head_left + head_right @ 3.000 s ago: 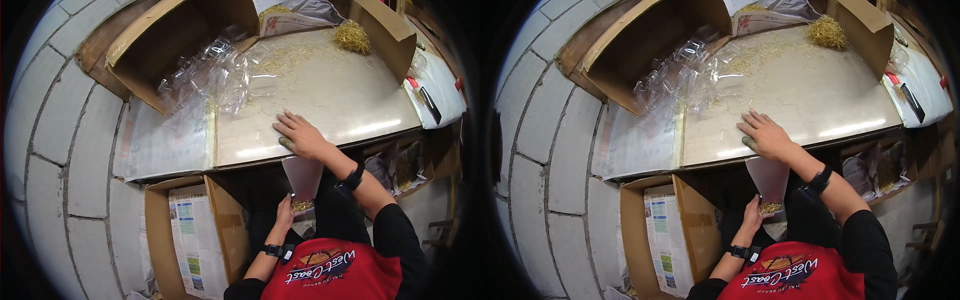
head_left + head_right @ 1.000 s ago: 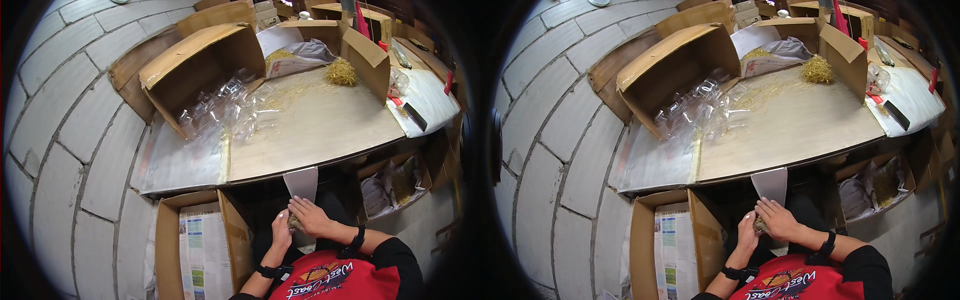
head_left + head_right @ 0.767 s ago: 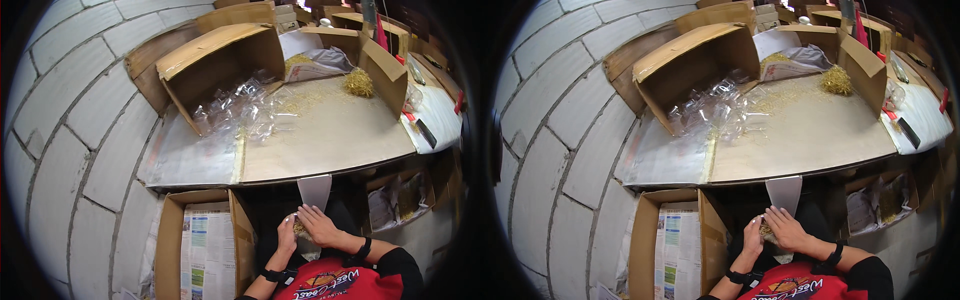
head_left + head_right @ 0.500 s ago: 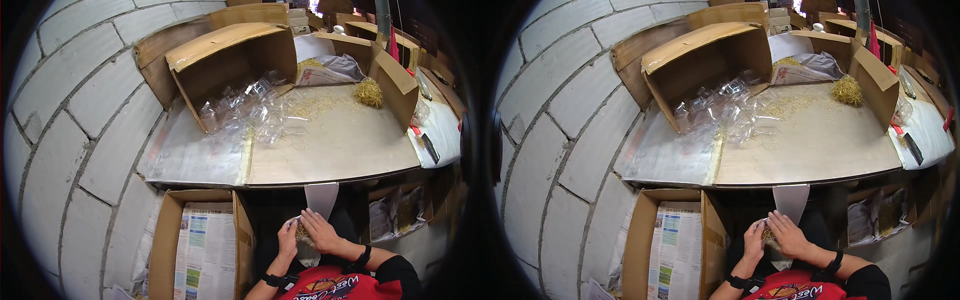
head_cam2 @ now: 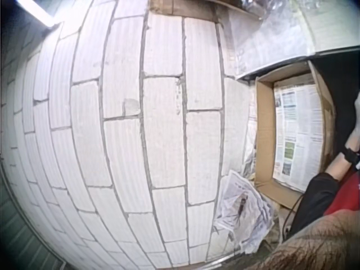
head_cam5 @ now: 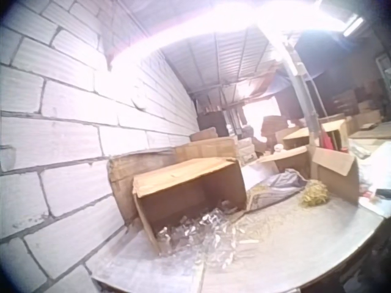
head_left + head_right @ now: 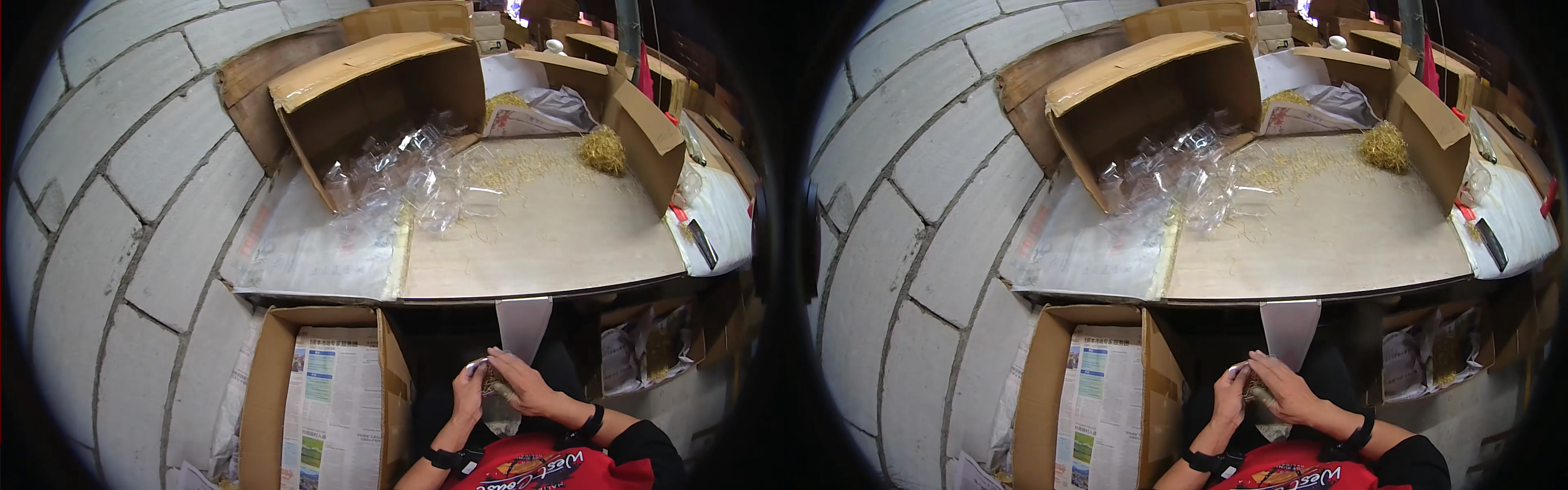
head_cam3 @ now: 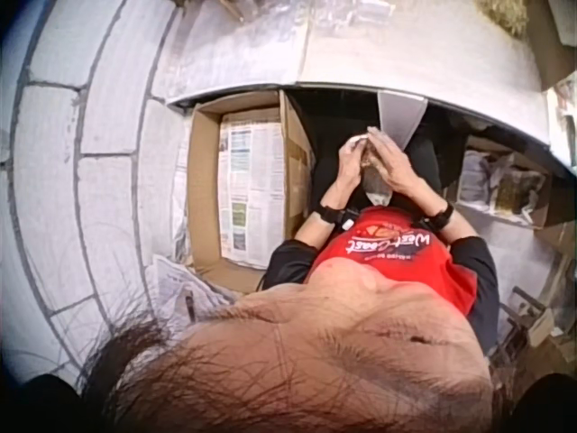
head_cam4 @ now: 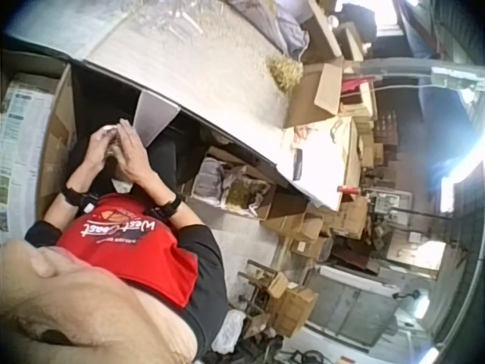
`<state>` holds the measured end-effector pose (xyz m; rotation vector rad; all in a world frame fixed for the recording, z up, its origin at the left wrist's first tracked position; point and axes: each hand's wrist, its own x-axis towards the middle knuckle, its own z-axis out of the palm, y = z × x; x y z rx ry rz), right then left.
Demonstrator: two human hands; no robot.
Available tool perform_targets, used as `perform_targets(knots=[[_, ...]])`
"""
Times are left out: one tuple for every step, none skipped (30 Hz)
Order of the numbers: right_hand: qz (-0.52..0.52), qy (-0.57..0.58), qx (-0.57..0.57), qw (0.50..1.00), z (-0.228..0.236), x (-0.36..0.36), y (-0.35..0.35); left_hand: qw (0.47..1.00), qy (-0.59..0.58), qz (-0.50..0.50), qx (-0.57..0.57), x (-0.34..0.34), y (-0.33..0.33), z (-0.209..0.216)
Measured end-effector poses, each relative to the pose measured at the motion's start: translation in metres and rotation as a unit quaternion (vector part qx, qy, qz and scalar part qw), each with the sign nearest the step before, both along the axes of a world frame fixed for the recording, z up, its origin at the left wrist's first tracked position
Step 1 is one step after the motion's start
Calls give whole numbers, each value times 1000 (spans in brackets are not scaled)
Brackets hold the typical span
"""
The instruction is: The person scoops loose yellow noodles from a table into small clear plastic containers using a small scoop. They then place the filled containers into a cardboard box lined with newspaper. The process is repeated continuously throughout the clip.
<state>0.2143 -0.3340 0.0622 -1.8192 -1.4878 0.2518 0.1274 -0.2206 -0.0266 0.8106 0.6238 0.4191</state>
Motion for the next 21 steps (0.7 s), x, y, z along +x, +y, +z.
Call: perform_targets(knots=[[-23,-20,26,999,1,2,-3,1000,2,-5,-15,0,1,3],[-45,-41,51,997,0,5,-5,999,5,-10,-31,-2,2,7],[-84,5,32,996,-1,8,-8,999,6,-16,-46,-3,2,12],[-123,51,12,991,-5,11,-10,998,0,-19,-51,-3,2,15],[-161,96,-8,982,-10,14,-13,998,-7,-23,-56,-4,2,18],[-178,104,5,978,-22,19,-14,998,-13,-29,-61,-4,1,22],[-189,209,-11,959,-29,20,-15,998,-8,-38,-43,-4,0,24],[-198,312,-26,929,-34,21,-15,999,-2,-47,-25,-4,-1,26],[-205,411,-44,887,-36,22,-15,998,4,-56,-9,-4,-1,26],[-220,437,-20,872,-31,20,-12,999,1,-49,-24,-3,-1,25],[-220,452,-31,864,-31,22,-12,999,4,-44,-23,-3,-2,23],[-220,468,-42,855,-33,24,-12,999,8,-39,-21,-3,-2,21],[-219,484,-52,846,-35,26,-11,999,12,-35,-20,-2,-2,20],[-219,491,-54,841,-38,27,-10,999,16,-30,-14,-2,-1,20],[-220,498,-57,837,-43,29,-10,999,20,-26,-10,-3,-2,22],[-221,506,-59,832,-46,29,-11,999,25,-23,-5,-2,-2,23],[-232,485,-60,841,-46,28,-11,999,30,-17,-6,-2,-2,23],[-244,463,-62,850,-44,25,-9,999,34,-12,-7,-2,-2,21],[-255,441,-64,858,-44,24,-9,999,39,-6,-8,-2,-3,20],[-264,393,-71,878,-45,23,-11,999,39,-9,-8,-1,-3,19],[-260,336,-65,903,-44,23,-11,999,40,-11,-6,-1,-3,17]])
